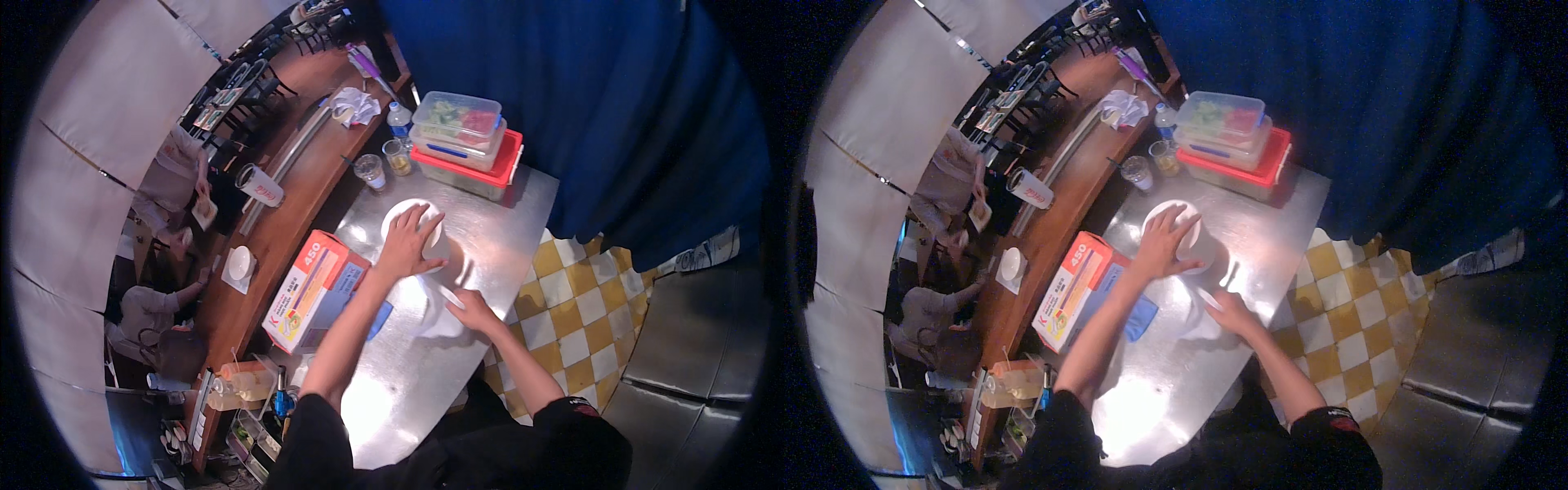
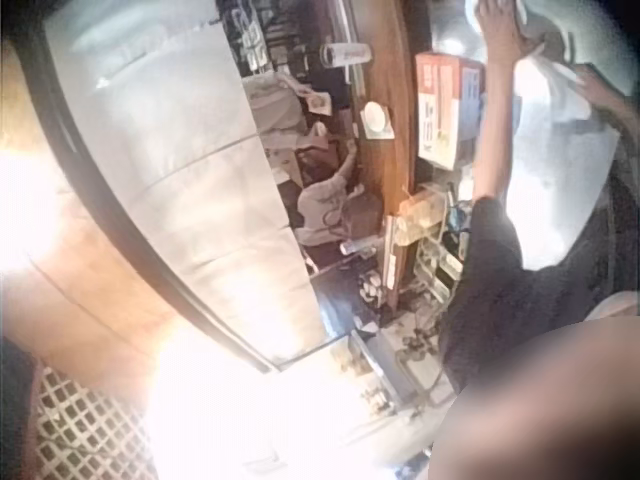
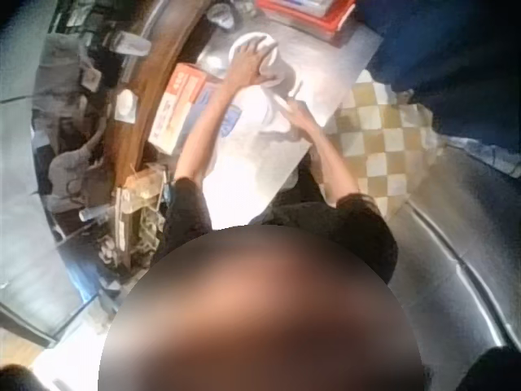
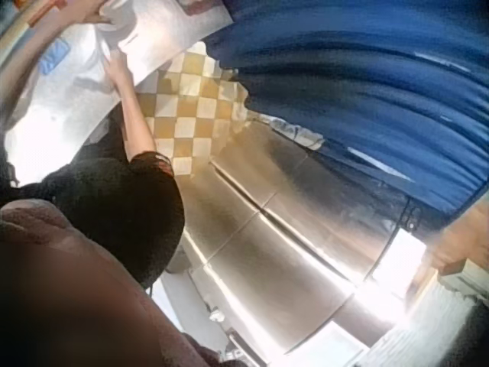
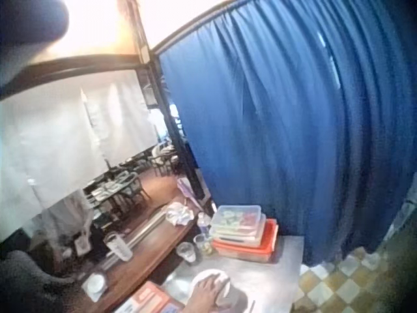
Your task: The person slices raw meat on a cutting board, uses a culinary torch to sear the pieces, and arranges them on a plate. They also wipe the cutting board with a paper towel and handle a small bowl of seasoning.
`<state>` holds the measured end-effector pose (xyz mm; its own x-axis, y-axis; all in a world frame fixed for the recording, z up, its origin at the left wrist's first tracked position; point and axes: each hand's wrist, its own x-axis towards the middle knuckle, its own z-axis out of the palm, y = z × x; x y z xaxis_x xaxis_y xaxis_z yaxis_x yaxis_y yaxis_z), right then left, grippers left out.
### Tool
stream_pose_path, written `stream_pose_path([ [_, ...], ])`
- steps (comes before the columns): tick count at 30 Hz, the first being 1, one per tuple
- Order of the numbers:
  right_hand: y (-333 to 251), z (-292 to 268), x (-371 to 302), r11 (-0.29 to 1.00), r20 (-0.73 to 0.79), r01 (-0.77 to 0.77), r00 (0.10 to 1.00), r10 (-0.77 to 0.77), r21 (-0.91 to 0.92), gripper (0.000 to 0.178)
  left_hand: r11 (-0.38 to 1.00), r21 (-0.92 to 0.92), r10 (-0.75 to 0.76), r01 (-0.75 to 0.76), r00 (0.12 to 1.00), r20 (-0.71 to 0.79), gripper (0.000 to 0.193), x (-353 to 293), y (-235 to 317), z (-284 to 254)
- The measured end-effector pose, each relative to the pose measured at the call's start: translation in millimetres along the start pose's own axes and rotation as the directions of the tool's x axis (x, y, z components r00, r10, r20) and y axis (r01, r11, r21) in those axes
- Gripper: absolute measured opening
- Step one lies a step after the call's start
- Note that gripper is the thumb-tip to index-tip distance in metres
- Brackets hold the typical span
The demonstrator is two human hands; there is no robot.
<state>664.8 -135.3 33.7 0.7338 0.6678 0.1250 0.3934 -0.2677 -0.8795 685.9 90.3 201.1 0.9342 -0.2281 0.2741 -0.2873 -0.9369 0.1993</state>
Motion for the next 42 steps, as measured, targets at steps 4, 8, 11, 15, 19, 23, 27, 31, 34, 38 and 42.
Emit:
stream_pose_path([
  [4, 14.8, -120.1, -92.2, 0.988, 0.009, -0.125, 0.992, 0.126, -0.097, 0.016, 0.992, 0.13, -0.025, -0.007, 0.97, 0.241, 0.096, 16.0, -5.5, 46.6],
  [8, 20.5, -202.0, -155.6, 0.969, -0.025, -0.212, 0.977, 0.211, -0.123, 0.015, 0.944, 0.145, -0.31, 0.296, 0.947, 0.086, 0.083, -10.3, 17.9, 62.1],
  [11, 37.8, -263.2, -201.2, 0.892, -0.094, -0.36, 0.933, 0.347, -0.274, 0.014, 0.925, 0.049, -0.377, 0.376, 0.926, 0.01, 0.075, -35.0, 24.1, 68.8],
  [15, 57.8, -320.4, -250.8, 0.753, -0.337, -0.502, 0.86, 0.383, -0.425, 0.02, 0.996, -0.071, 0.044, -0.044, 0.999, -0.003, 0.071, -40.7, 41.7, 57.3],
  [19, 53.8, -352.8, -252.7, 0.628, -0.338, -0.657, 0.753, 0.564, -0.416, 0.027, 1.0, -0.009, -0.003, 0.005, 0.988, 0.153, 0.062, -56.1, 27.5, 45.7],
  [23, 103.5, -382.2, -277.8, 0.508, -0.487, -0.731, 0.683, 0.545, -0.456, 0.026, 0.898, 0.242, -0.395, 0.368, 0.916, 0.073, 0.056, -50.3, 53.9, 52.8],
  [27, 92.6, -339.4, -247.9, -0.032, -0.825, -0.84, 0.523, 0.213, -0.541, 0.016, 0.703, 0.269, -0.698, 0.658, 0.711, 0.084, 0.068, -53.3, 71.4, 48.7],
  [31, -15.9, -196.8, -134.5, 0.674, -0.173, -0.106, 0.984, -0.034, -0.731, 0.102, 0.856, 0.058, -0.509, 0.514, 0.857, -0.079, 0.074, -68.0, 51.1, 67.0],
  [34, -103.5, -75.4, -70.6, 0.744, 0.174, -0.079, 0.951, 0.257, -0.664, 0.11, 0.97, -0.097, -0.229, 0.224, 0.972, -0.042, 0.076, -73.8, 31.2, 76.1],
  [38, 8.9, -16.6, -43.6, 0.768, 0.104, -0.379, 0.862, 0.496, -0.517, 0.058, 0.956, -0.14, -0.257, 0.257, 0.966, 0.017, 0.075, -61.4, 45.8, 64.3],
  [42, 40.0, -23.4, -72.4, 0.932, 0.218, -0.226, 0.931, 0.292, -0.284, 0.026, 0.931, -0.088, -0.364, 0.355, 0.921, -0.14, 0.075, -72.7, 40.1, 70.8],
])
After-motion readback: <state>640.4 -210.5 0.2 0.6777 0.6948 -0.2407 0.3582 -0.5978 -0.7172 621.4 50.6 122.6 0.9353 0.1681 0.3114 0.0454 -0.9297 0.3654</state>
